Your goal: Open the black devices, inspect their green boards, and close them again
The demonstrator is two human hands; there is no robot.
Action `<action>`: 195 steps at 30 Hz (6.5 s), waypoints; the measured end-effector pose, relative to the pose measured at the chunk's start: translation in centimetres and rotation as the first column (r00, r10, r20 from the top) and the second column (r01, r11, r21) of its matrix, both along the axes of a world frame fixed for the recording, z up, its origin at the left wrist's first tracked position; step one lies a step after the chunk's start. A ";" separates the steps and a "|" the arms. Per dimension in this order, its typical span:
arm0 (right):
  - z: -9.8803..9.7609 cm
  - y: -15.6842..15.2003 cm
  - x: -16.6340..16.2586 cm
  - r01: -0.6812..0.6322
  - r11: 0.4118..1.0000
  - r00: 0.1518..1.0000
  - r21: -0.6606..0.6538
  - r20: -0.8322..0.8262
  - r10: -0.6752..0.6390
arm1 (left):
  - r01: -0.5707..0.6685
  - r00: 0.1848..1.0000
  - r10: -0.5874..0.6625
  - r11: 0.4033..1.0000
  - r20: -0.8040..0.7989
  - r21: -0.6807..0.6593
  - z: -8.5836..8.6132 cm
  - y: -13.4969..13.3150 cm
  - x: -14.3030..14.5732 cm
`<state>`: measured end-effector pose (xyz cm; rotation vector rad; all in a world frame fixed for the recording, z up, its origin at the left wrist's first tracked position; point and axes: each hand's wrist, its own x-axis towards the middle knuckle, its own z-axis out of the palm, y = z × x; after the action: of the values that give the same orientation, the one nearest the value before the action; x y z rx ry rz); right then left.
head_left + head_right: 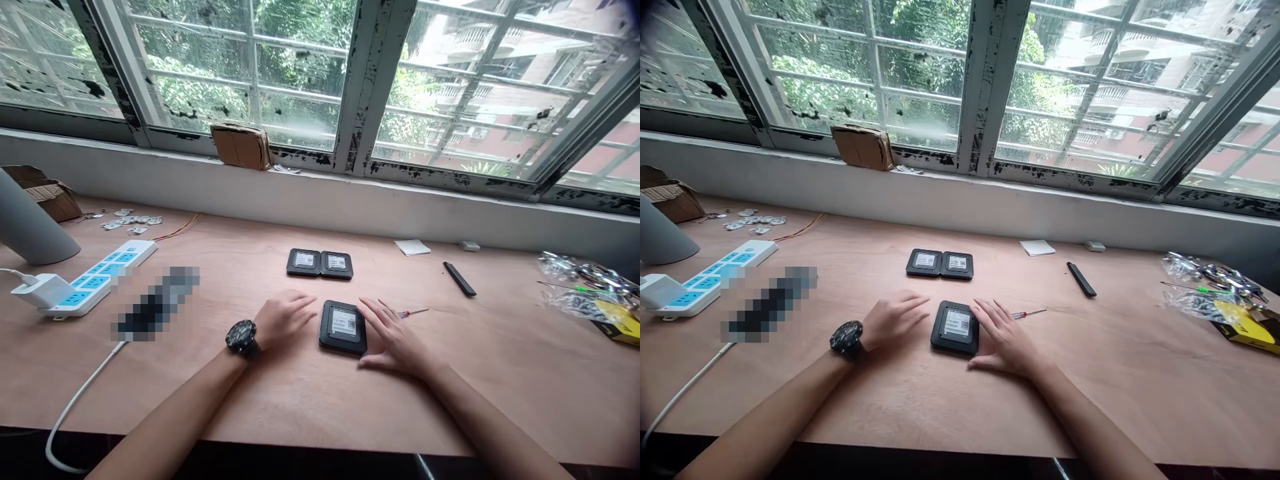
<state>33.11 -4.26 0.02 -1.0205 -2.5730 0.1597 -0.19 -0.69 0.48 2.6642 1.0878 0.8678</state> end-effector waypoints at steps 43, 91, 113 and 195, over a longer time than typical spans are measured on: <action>-0.7 1.6 8.7 0.353 0.905 0.911 -0.236 -0.135 -0.390 | 0.036 0.993 -0.031 0.999 -0.118 0.041 -1.9 -0.7 2.1; -0.2 4.4 -4.5 0.156 0.972 0.524 -0.175 -0.820 -0.231 | 0.012 0.999 -0.002 0.966 0.038 -0.260 -2.0 1.2 0.0; 1.8 3.8 -4.4 0.059 0.936 0.462 -0.347 -0.822 -0.334 | -0.053 0.991 0.078 0.975 0.107 -0.218 -1.9 2.3 -1.8; -0.8 6.5 3.5 0.263 0.946 0.932 -0.190 -0.204 -0.300 | -0.434 0.880 0.406 0.899 -0.248 -0.067 -1.7 15.5 -6.6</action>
<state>36.62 2.25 -0.77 -1.3340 -2.2046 0.3892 -6.78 14.82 -1.21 2.5082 1.7622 0.5295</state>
